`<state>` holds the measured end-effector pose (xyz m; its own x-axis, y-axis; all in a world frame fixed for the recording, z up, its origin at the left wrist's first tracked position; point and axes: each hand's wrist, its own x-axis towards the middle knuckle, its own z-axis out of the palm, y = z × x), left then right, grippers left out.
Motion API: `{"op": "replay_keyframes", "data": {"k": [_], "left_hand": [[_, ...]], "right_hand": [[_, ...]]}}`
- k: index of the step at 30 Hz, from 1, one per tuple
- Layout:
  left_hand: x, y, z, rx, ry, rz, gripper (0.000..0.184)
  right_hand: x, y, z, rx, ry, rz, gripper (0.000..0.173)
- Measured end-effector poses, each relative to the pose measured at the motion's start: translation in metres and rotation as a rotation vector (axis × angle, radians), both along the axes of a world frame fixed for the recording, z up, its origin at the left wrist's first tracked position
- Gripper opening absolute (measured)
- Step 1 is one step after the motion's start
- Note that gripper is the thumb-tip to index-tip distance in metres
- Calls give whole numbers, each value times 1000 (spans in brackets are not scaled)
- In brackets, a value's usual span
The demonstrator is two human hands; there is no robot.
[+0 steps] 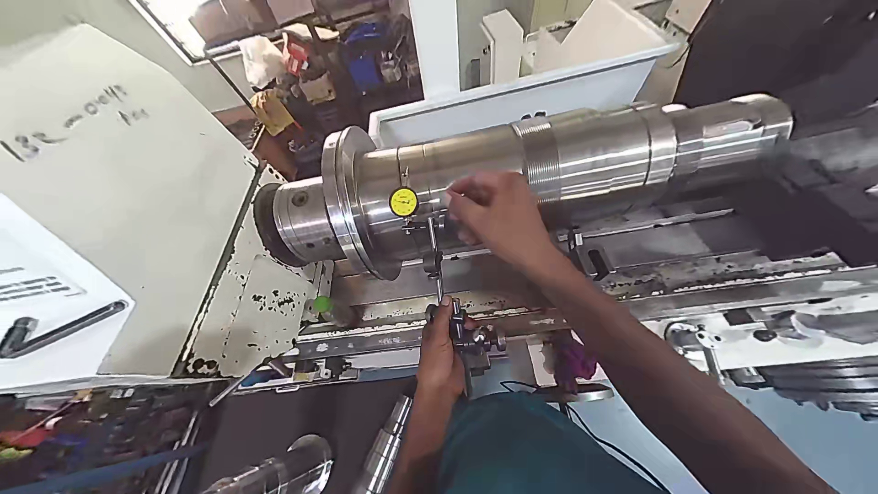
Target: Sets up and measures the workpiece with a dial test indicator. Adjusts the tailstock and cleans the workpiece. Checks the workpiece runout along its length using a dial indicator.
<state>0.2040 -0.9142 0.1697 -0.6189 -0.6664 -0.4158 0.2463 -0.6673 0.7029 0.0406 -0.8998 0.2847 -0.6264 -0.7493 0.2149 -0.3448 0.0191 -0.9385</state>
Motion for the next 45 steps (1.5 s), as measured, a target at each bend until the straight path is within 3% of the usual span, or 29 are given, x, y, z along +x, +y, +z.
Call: {"op": "replay_keyframes", "data": {"k": [4, 12, 25, 29, 32, 36, 39, 41, 45], "left_hand": [[-1, 1, 1, -35, -5, 5, 34], [2, 2, 6, -17, 18, -2, 30], [2, 1, 8, -4, 5, 5, 32], [3, 2, 9, 19, 12, 9, 29], [4, 2, 9, 6, 0, 11, 29], [4, 2, 9, -34, -28, 0, 30], [4, 3, 9, -51, -43, 18, 29], [3, 3, 9, -52, -60, 21, 28], [3, 4, 9, -79, -67, 18, 30]], "right_hand": [[-18, -55, 34, 215, -249, 57, 24], [-15, -89, 41, 245, -389, -23, 15], [-23, -105, 44, 165, -340, -55, 11], [-21, -77, 37, -29, -286, -72, 28], [-10, -28, 18, -6, -165, 5, 40], [2, 41, -37, 241, -87, 225, 24], [2, 77, -81, 367, -46, 448, 26], [6, 94, -99, 341, -157, 512, 26], [26, 110, -113, 193, -401, 437, 19]]}}
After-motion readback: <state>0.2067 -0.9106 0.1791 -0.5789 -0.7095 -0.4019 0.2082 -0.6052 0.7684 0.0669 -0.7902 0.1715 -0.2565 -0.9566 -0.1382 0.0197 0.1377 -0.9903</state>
